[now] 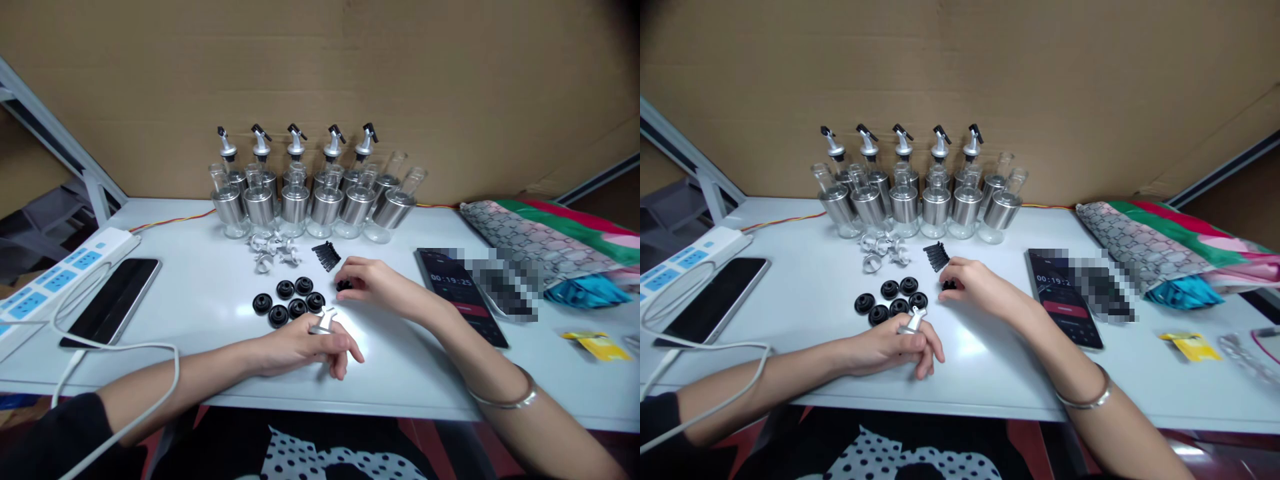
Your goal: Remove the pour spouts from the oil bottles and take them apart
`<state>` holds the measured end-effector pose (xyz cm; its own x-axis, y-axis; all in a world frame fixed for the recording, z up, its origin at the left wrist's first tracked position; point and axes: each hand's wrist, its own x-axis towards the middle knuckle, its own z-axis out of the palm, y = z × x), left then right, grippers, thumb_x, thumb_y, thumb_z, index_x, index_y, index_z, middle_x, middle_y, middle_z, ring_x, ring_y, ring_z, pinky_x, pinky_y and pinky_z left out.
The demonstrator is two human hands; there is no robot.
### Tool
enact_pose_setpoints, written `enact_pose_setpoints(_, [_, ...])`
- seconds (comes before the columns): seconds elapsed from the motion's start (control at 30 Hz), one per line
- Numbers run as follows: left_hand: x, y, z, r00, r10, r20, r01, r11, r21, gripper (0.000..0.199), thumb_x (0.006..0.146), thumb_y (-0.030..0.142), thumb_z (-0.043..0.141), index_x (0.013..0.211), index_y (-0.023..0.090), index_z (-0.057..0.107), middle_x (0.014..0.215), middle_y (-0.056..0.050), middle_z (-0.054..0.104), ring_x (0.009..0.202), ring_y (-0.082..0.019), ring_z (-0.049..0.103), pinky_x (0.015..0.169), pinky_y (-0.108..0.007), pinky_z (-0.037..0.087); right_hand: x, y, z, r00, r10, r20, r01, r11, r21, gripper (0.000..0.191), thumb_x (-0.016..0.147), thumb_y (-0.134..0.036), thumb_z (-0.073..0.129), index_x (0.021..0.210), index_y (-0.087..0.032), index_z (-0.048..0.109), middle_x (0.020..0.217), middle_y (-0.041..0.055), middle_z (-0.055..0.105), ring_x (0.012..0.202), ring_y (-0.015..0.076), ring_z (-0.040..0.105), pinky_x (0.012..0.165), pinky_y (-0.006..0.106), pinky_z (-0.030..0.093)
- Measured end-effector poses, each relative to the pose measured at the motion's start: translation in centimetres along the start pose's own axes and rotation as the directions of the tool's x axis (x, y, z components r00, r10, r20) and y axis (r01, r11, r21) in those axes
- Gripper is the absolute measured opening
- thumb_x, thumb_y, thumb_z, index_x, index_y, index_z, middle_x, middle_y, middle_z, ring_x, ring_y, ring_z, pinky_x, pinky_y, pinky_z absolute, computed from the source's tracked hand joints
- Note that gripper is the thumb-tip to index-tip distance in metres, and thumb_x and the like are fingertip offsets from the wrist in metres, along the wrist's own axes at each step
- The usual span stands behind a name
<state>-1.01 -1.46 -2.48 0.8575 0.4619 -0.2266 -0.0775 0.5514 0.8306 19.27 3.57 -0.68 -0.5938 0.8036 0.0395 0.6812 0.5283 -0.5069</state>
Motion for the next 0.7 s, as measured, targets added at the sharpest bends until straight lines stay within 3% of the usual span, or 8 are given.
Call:
enact_pose_setpoints(0.17, [-0.06,0.03,-0.01,1.0,-0.013,-0.001,0.013,1.0,0.0,0.051,0.066,0.061,0.07,0.08,0.012,0.067,0.057,0.001,0.059,0.061,-0.011,0.055,0.066,-0.024,0.039,-0.02,-0.43,-0.23,0.999,-0.027,-0.031,0.026,1.0,-0.017,0.019,0.082,-0.033,0.063,0.09,-0.015,0.065,0.085,0.0058,0.059,0.07,0.0146,0.056,0.063,0.027,0.045])
enact_pose_setpoints(0.33, [-0.09,0.05,-0.05,1.0,-0.023,-0.007,0.023,1.0,-0.004,0.053,0.067,0.063,0.067,0.08,0.012,0.067,0.057,0.0,0.06,0.062,-0.012,0.056,0.067,-0.024,0.04,0.1,-0.49,-0.24,0.998,-0.044,-0.034,0.042,0.998,-0.037,0.009,0.085,-0.02,0.058,0.085,-0.015,0.066,0.083,0.0054,0.06,0.069,0.014,0.057,0.064,0.027,0.046])
enact_pose_setpoints(0.53, [-0.06,0.08,-0.01,1.0,-0.025,-0.009,0.025,1.0,-0.007,0.051,0.067,0.062,0.068,0.079,0.012,0.067,0.057,0.0,0.06,0.061,-0.011,0.056,0.068,-0.024,0.041,0.18,-0.28,-0.1,0.997,-0.065,-0.036,0.064,0.997,-0.044,0.012,0.085,-0.016,0.054,0.084,-0.016,0.066,0.083,0.0055,0.061,0.068,0.014,0.058,0.063,0.027,0.047])
enact_pose_setpoints(0.7, [-0.32,0.21,0.08,1.0,0.009,0.001,-0.009,0.998,-0.07,0.058,0.069,0.068,0.062,0.08,0.01,0.067,0.056,-0.001,0.06,0.058,-0.012,0.058,0.066,-0.026,0.045,0.08,-0.65,-0.32,0.986,-0.103,-0.134,0.095,0.994,-0.061,0.016,0.089,-0.024,0.053,0.084,-0.015,0.065,0.078,0.0053,0.06,0.065,0.0139,0.056,0.061,0.026,0.045])
